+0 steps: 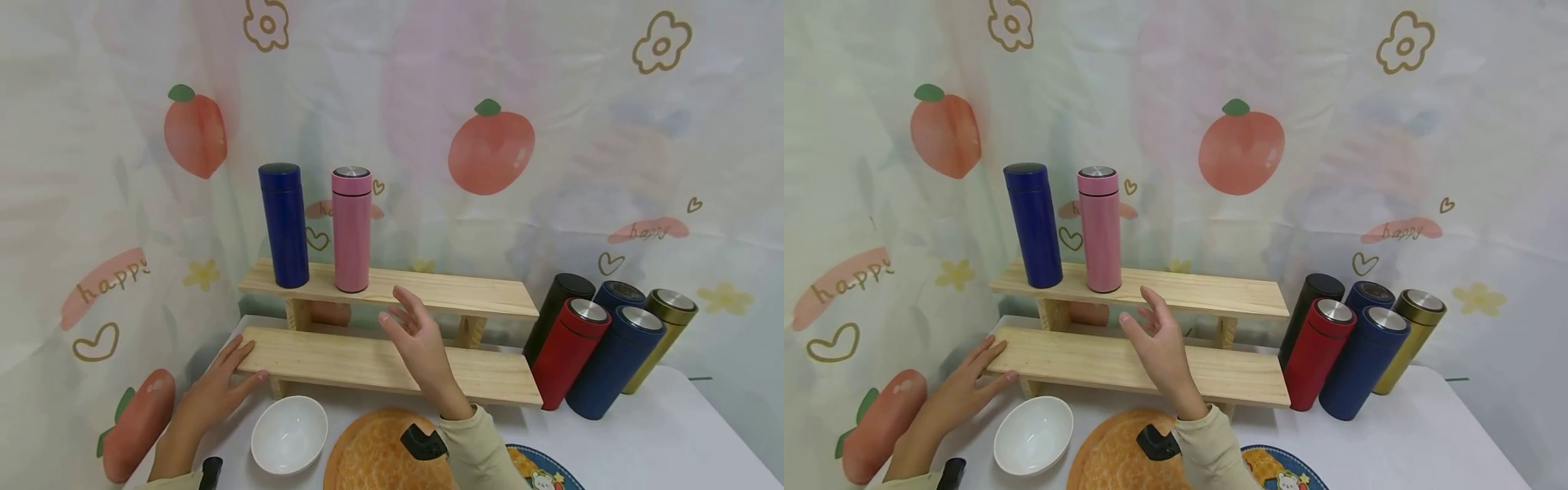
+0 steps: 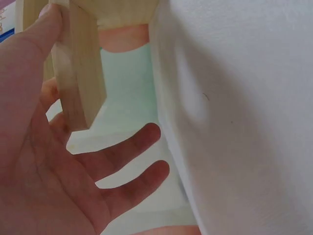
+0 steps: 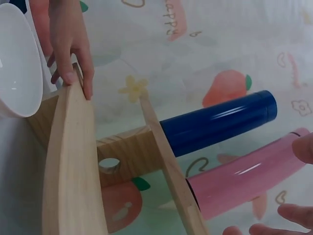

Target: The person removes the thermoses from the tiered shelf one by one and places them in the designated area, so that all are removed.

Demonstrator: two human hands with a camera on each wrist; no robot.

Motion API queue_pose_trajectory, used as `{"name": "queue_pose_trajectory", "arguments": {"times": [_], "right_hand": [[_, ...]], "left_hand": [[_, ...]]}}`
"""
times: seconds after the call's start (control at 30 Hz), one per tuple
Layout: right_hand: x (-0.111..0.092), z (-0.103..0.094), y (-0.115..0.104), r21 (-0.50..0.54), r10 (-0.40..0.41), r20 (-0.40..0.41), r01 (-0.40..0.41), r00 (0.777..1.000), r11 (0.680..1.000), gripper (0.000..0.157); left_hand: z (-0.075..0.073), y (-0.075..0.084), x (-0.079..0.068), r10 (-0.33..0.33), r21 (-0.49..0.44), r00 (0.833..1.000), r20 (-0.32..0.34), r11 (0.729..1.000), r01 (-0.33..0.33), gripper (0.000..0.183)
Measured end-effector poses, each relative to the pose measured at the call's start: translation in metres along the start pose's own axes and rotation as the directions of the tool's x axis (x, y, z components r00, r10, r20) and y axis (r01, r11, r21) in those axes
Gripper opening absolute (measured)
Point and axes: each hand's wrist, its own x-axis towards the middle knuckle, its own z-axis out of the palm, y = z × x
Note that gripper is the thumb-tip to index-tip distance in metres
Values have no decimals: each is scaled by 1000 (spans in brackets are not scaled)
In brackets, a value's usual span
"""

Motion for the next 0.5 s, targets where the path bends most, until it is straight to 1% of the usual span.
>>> {"name": "queue_pose_trajectory", "arguments": {"times": [0.2, 0.4, 0.5], "right_hand": [[12, 3, -6, -6, 2, -4, -2, 1000, 1000, 65], [24, 5, -11, -13, 2, -10, -2, 1000, 1000, 66], [30, 7, -13, -9, -2, -13, 2, 1000, 1000, 66]], "left_hand": [[-8, 2, 1, -11, 19, 1000, 24, 1000, 10, 88], [-13, 5, -1, -52, 33, 997, 51, 998, 50, 91], [-14, 6, -1, -57, 36, 997, 51, 998, 55, 91]]}}
